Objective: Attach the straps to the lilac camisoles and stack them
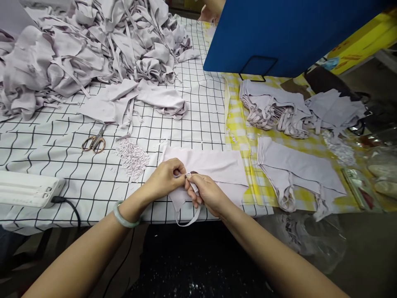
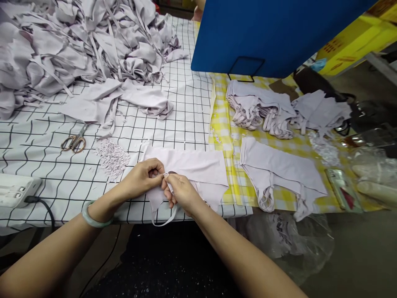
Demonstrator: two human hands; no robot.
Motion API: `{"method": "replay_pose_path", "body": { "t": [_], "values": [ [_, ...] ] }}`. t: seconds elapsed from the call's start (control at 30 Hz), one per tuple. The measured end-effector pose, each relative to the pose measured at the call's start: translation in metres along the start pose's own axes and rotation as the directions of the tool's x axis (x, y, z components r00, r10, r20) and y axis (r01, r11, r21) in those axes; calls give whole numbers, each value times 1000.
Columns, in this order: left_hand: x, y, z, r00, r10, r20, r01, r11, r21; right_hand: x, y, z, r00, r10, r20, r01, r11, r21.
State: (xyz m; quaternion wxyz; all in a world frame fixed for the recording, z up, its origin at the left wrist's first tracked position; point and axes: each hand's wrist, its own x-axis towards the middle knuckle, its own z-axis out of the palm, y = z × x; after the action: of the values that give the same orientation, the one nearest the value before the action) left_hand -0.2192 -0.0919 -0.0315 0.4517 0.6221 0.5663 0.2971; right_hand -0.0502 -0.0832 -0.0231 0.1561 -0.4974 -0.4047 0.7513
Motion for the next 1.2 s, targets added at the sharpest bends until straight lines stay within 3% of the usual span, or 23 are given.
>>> {"method": "replay_pose_path", "body": {
  "t": [0.17, 0.63, 0.83, 1.0, 1.1, 1.2],
  "values": [
    [1, -1, 0, 999, -54, 5, 54, 997, -59, -2, -2, -2, 998, -4, -55, 4, 1000, 4],
    [-1, 1, -3, 998, -54, 31, 55, 997, -47, 2, -4, 3, 999, 10, -51, -10, 1000, -14],
    [-1, 3, -5, 997, -60, 43, 63, 996, -64, 3, -5, 3, 992, 122, 26, -124, 988, 92],
    [-2, -3, 6, 997, 56, -44, -54, 998, 35, 2, -6, 7, 943, 271, 193, -325, 878, 351],
    [-9, -8, 13, 979, 185, -84, -171, 973, 154, -14, 8, 19, 955, 264, 132, -295, 833, 469],
    [-20, -12, 3, 948, 317, -14, -304, 919, 253, -49, 28, 14, 987, 153, -45, -127, 925, 358]
  ]
}}
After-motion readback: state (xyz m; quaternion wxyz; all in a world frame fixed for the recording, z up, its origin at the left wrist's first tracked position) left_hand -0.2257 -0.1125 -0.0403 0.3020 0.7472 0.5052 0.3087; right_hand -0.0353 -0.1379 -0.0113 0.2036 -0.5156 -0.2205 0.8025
